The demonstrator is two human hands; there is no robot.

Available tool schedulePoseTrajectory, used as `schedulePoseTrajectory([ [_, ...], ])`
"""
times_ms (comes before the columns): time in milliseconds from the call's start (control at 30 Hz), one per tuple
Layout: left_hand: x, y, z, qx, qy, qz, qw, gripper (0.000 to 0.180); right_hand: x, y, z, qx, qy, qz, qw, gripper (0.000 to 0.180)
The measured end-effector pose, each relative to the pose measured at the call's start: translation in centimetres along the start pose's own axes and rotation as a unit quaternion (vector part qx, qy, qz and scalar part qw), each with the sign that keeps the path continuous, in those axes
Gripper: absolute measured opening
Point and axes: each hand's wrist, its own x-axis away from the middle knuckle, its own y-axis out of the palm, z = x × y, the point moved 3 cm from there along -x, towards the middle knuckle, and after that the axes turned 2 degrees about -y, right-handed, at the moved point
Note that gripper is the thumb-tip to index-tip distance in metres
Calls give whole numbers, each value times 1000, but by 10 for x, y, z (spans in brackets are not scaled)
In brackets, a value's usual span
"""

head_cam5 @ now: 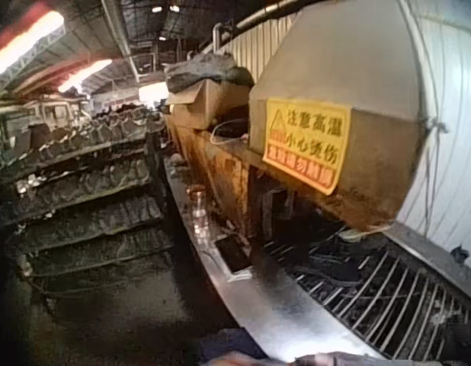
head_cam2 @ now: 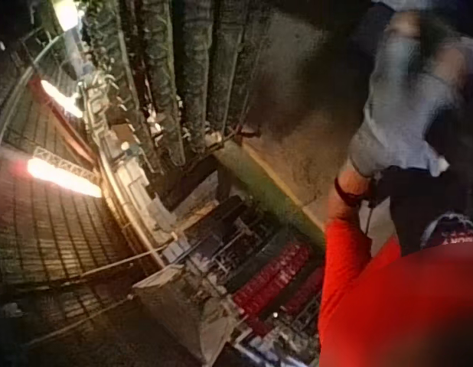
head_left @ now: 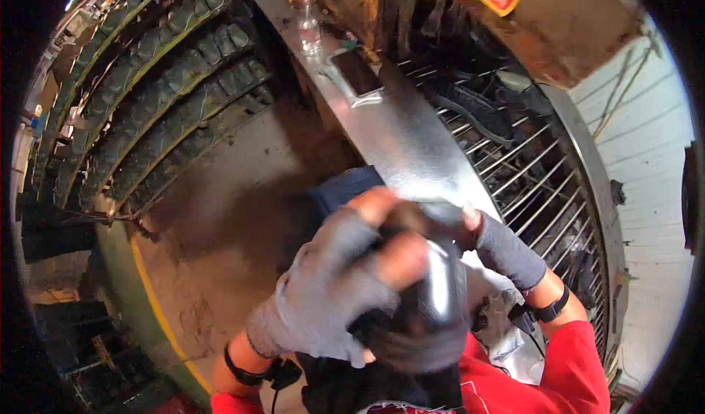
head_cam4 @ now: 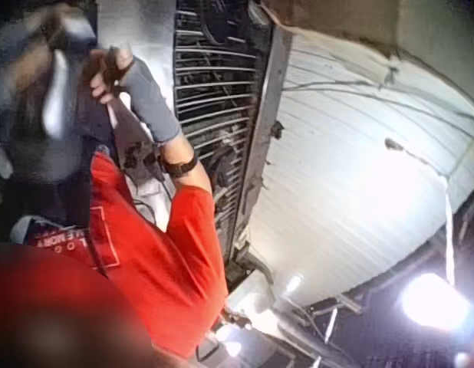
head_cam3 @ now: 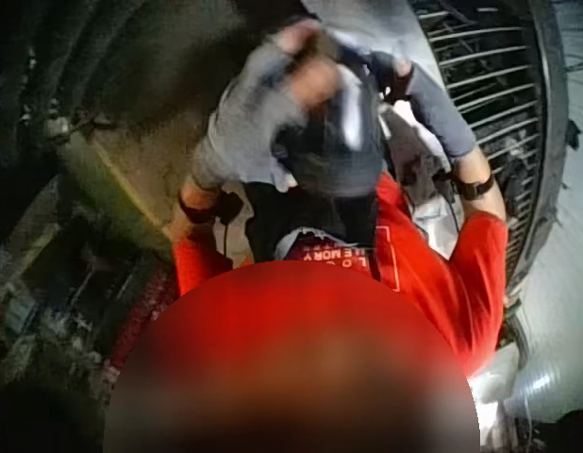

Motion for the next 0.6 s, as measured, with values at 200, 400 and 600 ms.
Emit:
schedulePoseTrajectory([
  [200, -50, 41, 57, -298, 195, -115, 927, 42, 63, -26, 4, 118, -113, 126, 978, 53],
  [400, -18, 2, 108, -81, 244, 9, 966, 34, 168, -128, 45, 109, -105, 435, 888, 28],
  [600, 17, -1, 146, -92, 206, 96, 970, 28, 281, -210, 87, 412, 63, 488, 767, 40],
])
